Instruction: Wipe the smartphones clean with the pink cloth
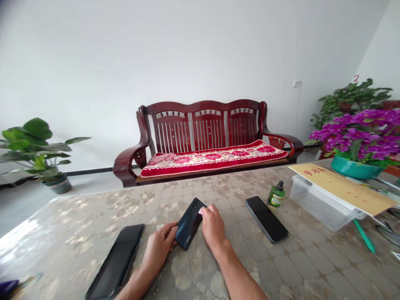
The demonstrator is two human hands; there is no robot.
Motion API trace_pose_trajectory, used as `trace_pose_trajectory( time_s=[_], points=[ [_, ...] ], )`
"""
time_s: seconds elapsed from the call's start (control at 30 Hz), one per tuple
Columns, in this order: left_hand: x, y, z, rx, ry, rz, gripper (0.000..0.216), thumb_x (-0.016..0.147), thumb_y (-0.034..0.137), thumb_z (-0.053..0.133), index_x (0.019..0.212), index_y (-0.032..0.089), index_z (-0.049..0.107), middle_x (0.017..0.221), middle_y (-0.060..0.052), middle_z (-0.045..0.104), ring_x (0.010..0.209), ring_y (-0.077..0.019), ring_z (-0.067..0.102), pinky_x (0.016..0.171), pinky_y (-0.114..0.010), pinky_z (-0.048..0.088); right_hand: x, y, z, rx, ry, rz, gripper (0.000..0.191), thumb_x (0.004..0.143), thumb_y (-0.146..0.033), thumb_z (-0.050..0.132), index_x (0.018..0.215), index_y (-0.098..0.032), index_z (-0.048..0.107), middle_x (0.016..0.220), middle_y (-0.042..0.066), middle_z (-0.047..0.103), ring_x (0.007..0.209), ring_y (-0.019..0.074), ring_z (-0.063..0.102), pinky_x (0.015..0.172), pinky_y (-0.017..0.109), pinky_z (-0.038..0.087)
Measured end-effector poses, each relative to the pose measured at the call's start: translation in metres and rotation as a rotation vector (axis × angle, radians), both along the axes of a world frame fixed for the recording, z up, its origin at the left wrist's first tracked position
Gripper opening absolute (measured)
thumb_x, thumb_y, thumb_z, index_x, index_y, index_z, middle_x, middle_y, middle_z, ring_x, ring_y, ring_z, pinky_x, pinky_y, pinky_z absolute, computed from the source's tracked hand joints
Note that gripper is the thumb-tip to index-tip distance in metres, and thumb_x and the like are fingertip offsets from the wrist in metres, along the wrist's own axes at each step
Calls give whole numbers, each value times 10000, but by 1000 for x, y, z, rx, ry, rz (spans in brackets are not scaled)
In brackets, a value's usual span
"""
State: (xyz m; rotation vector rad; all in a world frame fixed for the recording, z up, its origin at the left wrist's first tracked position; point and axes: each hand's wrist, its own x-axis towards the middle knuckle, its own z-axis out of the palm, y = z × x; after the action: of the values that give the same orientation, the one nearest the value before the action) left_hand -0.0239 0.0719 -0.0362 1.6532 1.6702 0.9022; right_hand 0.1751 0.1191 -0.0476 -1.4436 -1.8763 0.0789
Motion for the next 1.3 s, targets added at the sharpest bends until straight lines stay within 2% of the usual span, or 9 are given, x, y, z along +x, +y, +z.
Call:
trace_pose_trajectory(
  time_s=[0.17, 0.3, 0.4, 0.5, 0.6, 0.7, 0.97, 1.1, 1.3],
  points=[
    [6, -6, -1, -66, -71, -72, 389, 899, 334, 444, 1198, 163, 623, 718, -3, 677, 608, -188, 657, 534, -246, 489, 0, -2, 3, -11, -119, -23, 262, 902, -89, 474, 902, -252, 678, 850, 41, 624, 806, 186, 608, 701, 254, 452],
    [7, -12, 1, 2, 42, -176, 496, 779, 205, 571, 1274, 176, 584, 913, -28, 693, 765, -195, 653, 709, -274, 506, 0, -5, 5, -5, -146, -1, 287, 903, -70, 459, 904, -260, 673, 862, 42, 623, 842, 187, 598, 735, 256, 447],
    [9, -17, 0, 11, 162, -248, 695, 666, 104, 589, 1354, 174, 521, 953, -41, 659, 755, -192, 621, 700, -276, 497, -2, -8, 8, -21, -169, 7, 298, 902, -59, 451, 907, -257, 673, 880, 45, 626, 864, 194, 588, 754, 261, 444],
    [13, -23, 0, 10, 227, -317, 748, 632, 46, 547, 1368, 175, 514, 995, -56, 620, 854, -202, 609, 761, -274, 493, -4, -12, 13, -85, -194, 16, 283, 911, -62, 451, 911, -239, 672, 911, 49, 628, 900, 195, 576, 789, 260, 431],
    [18, -29, 4, -9, 260, -345, 754, 642, 16, 528, 1381, 163, 503, 1132, -82, 578, 1022, -206, 584, 904, -263, 454, -7, -16, 18, -154, -235, 21, 262, 926, -78, 449, 925, -222, 668, 945, 54, 624, 939, 193, 562, 820, 255, 411],
    [23, -34, 12, -48, 312, -355, 747, 694, 13, 530, 1419, 179, 455, 1216, -82, 545, 1097, -193, 568, 975, -239, 413, -9, -22, 21, -175, -271, 30, 258, 938, -86, 441, 940, -219, 663, 966, 55, 615, 945, 191, 554, 833, 255, 398],
    [37, -40, 33, -163, 544, -343, 620, 842, 69, 587, 1434, 163, 431, 1312, -119, 528, 1160, -221, 568, 1002, -252, 418, -13, -32, 22, -178, -270, 73, 276, 908, -50, 455, 957, -221, 665, 990, 51, 615, 962, 187, 552, 863, 254, 397],
    [39, -40, 34, -166, 603, -342, 574, 857, 78, 610, 1408, 153, 467, 1299, -124, 545, 1160, -230, 568, 1003, -266, 428, -13, -32, 20, -170, -263, 89, 268, 902, -50, 463, 946, -219, 666, 991, 54, 616, 972, 194, 554, 879, 263, 405],
    [36, -39, 28, -106, 583, -343, 452, 866, 100, 609, 1305, 191, 556, 1256, -82, 574, 1132, -207, 578, 987, -250, 439, -11, -34, 18, -159, -266, 118, 278, 900, -43, 456, 932, -225, 663, 986, 51, 610, 969, 199, 556, 878, 268, 411]
  ],
)
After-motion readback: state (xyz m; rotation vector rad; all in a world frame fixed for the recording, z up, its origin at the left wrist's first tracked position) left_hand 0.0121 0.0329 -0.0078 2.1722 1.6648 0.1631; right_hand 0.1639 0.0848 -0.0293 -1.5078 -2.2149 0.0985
